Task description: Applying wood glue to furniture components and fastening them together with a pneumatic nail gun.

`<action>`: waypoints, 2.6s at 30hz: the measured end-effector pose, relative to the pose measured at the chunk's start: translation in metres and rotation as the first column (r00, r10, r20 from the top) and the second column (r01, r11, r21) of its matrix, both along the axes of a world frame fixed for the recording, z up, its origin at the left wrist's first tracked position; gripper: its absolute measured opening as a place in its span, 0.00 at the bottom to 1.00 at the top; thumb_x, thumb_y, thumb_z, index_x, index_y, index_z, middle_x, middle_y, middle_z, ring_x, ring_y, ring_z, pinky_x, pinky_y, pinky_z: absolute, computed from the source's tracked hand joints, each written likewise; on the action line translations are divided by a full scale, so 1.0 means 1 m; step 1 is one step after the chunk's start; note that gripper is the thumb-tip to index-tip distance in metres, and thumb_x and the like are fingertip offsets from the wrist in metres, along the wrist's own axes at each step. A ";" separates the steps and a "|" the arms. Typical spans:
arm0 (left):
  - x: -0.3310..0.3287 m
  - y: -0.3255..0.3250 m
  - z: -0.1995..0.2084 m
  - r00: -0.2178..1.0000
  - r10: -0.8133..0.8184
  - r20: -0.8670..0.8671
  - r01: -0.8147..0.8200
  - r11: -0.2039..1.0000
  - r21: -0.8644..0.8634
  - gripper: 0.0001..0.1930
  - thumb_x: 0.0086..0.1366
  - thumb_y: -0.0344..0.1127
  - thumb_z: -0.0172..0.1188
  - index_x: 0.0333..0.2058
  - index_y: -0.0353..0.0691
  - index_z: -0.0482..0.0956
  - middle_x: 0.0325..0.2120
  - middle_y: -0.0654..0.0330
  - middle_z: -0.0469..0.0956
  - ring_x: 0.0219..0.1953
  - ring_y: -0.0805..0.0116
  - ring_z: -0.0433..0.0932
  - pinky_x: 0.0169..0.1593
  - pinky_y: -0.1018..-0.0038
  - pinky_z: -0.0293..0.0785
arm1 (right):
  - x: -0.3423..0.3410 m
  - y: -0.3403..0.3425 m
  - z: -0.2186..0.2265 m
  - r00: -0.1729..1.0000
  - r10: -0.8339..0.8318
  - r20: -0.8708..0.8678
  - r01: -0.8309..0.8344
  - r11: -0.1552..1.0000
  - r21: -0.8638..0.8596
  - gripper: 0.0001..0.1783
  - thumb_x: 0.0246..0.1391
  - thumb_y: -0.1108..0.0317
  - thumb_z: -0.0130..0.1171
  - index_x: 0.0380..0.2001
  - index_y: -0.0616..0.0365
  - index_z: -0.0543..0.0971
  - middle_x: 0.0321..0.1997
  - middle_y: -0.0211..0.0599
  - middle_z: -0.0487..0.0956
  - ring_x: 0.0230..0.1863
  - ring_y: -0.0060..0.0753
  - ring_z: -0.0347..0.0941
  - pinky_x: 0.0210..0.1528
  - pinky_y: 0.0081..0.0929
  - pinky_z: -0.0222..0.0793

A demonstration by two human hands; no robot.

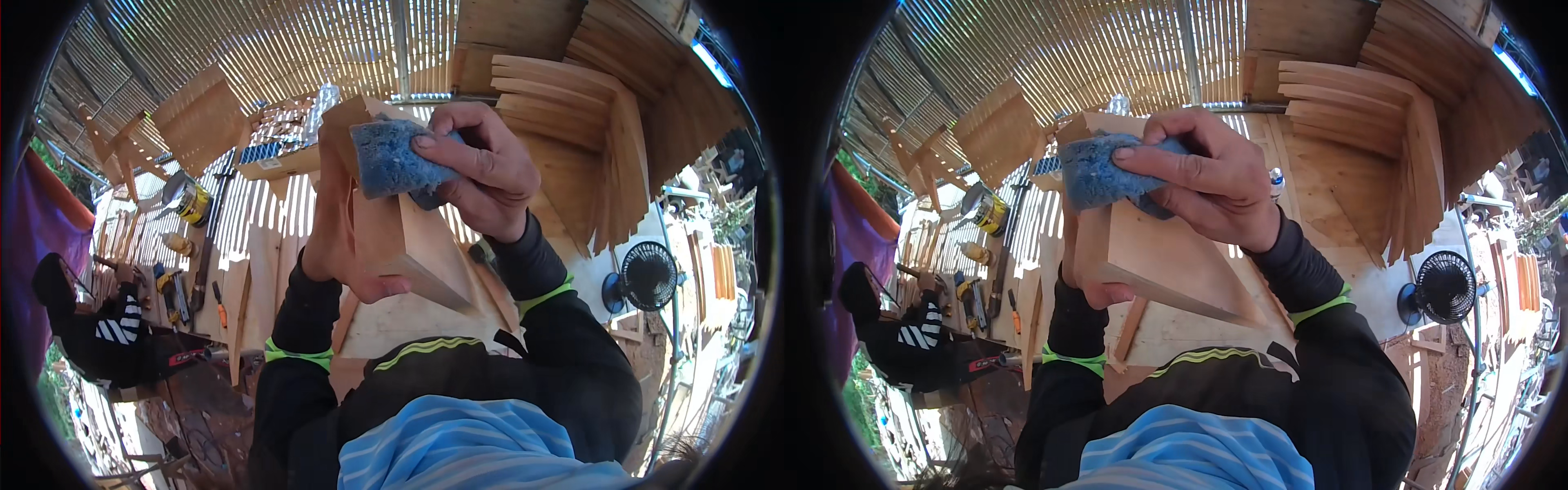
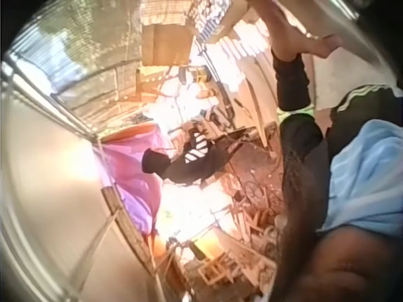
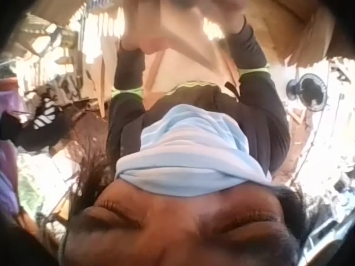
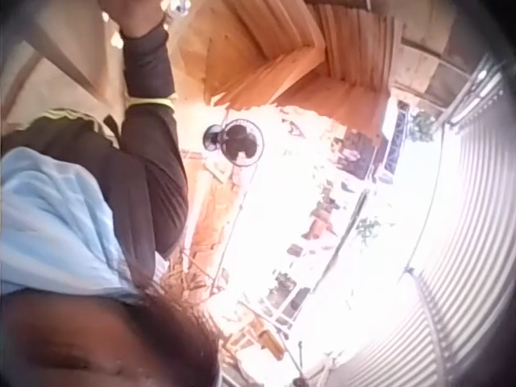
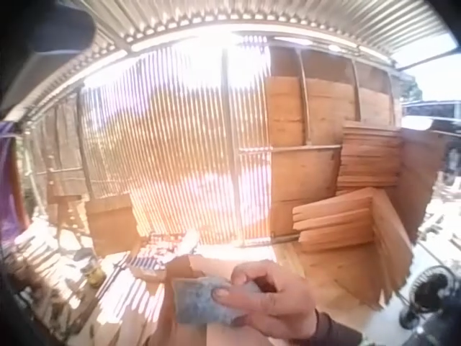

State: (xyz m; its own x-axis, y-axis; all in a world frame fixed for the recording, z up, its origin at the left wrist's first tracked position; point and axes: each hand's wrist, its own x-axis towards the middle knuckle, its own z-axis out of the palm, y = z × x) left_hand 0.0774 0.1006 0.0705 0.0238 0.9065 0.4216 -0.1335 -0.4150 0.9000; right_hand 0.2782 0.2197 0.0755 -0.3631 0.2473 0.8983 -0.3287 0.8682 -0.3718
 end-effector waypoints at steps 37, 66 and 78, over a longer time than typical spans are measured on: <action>0.020 0.023 0.007 0.923 0.247 -0.297 -0.073 0.866 0.495 0.75 0.31 0.52 0.84 0.73 0.28 0.43 0.63 0.46 0.61 0.66 0.48 0.64 0.69 0.58 0.63 | 0.119 -0.016 0.062 0.435 -0.354 0.828 0.338 0.916 0.214 0.20 0.59 0.71 0.64 0.55 0.57 0.83 0.51 0.45 0.79 0.50 0.51 0.79 0.52 0.40 0.75; 0.238 0.092 0.229 0.290 0.848 -0.444 0.089 0.438 0.895 0.78 0.40 0.72 0.81 0.76 0.28 0.44 0.73 0.31 0.51 0.76 0.37 0.52 0.76 0.48 0.56 | 0.193 -0.122 -0.233 0.904 -0.421 0.071 0.361 0.666 -0.652 0.30 0.53 0.66 0.70 0.57 0.61 0.71 0.42 0.38 0.79 0.38 0.33 0.78 0.43 0.33 0.77; 0.155 0.337 0.108 0.006 0.708 -0.706 -0.217 0.690 0.690 0.19 0.57 0.40 0.70 0.47 0.41 0.81 0.42 0.43 0.85 0.44 0.39 0.84 0.49 0.49 0.81 | 0.404 -0.062 -0.027 0.951 -0.297 -0.080 0.025 0.333 -0.943 0.22 0.52 0.74 0.65 0.50 0.60 0.71 0.21 0.29 0.71 0.11 0.23 0.66 0.12 0.24 0.62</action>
State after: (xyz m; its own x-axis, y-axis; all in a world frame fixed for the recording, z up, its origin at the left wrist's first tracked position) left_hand 0.2327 0.4379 0.1788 0.2148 0.7056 0.6753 0.9678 -0.2469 -0.0498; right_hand 0.6825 0.1582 0.0485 -0.0634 0.9942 0.0874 -0.4055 0.0543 -0.9125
